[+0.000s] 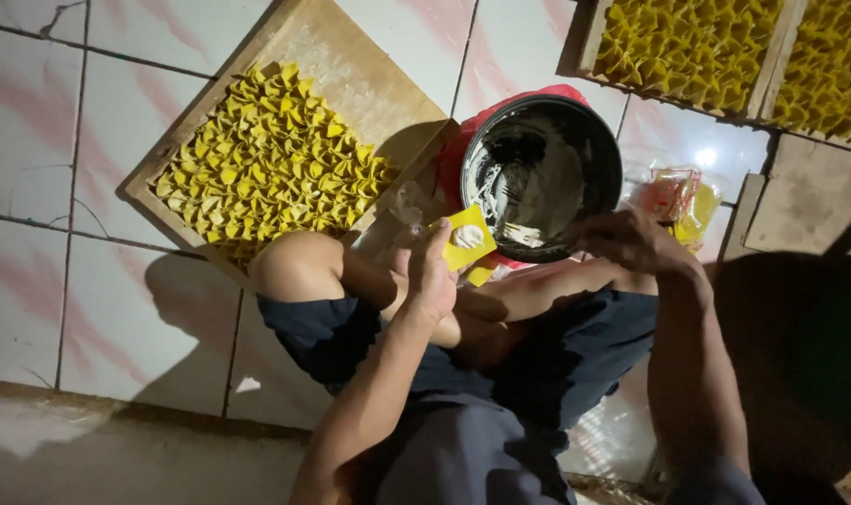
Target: Manually assembling small yellow food items by applying a white paste and folding them into shapes.
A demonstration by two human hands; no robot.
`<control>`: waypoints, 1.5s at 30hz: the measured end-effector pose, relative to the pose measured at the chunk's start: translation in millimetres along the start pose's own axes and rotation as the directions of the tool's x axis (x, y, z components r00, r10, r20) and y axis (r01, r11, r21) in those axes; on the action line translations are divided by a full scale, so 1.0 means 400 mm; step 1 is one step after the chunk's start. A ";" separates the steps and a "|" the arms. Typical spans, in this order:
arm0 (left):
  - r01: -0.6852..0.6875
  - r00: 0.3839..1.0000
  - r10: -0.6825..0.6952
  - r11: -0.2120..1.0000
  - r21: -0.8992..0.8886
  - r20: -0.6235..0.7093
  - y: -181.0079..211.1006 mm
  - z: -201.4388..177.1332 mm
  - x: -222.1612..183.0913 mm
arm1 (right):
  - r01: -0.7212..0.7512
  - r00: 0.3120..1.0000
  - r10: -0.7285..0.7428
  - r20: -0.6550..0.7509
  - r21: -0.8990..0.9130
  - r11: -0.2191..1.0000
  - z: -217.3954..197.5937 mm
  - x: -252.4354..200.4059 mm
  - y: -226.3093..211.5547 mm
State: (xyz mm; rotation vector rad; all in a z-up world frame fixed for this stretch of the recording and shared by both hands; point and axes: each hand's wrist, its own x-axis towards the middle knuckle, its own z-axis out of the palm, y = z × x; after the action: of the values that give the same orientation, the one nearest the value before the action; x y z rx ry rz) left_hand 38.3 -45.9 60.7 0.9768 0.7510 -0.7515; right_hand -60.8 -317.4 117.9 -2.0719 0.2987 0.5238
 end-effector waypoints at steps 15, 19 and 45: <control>0.236 0.963 -0.226 0.970 -0.057 0.147 -0.093 0.022 0.059 | 0.270 0.842 -0.104 -0.530 0.246 0.931 0.297 -0.094 0.080; 0.210 0.974 -0.197 0.971 -0.118 0.113 -0.045 0.046 0.009 | 0.338 0.841 -0.040 -0.539 0.468 0.817 0.362 -0.101 0.131; -0.732 0.632 0.311 0.539 0.416 0.710 0.008 -0.016 -0.153 | 0.502 0.631 0.000 -0.776 0.408 0.763 0.314 -0.094 -0.078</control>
State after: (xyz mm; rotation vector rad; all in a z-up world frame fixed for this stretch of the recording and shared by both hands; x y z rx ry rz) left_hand 7.4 -26.2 110.2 1.4671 -0.4498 -0.6830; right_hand -111.9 -194.0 101.2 -1.5360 0.5348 -0.6097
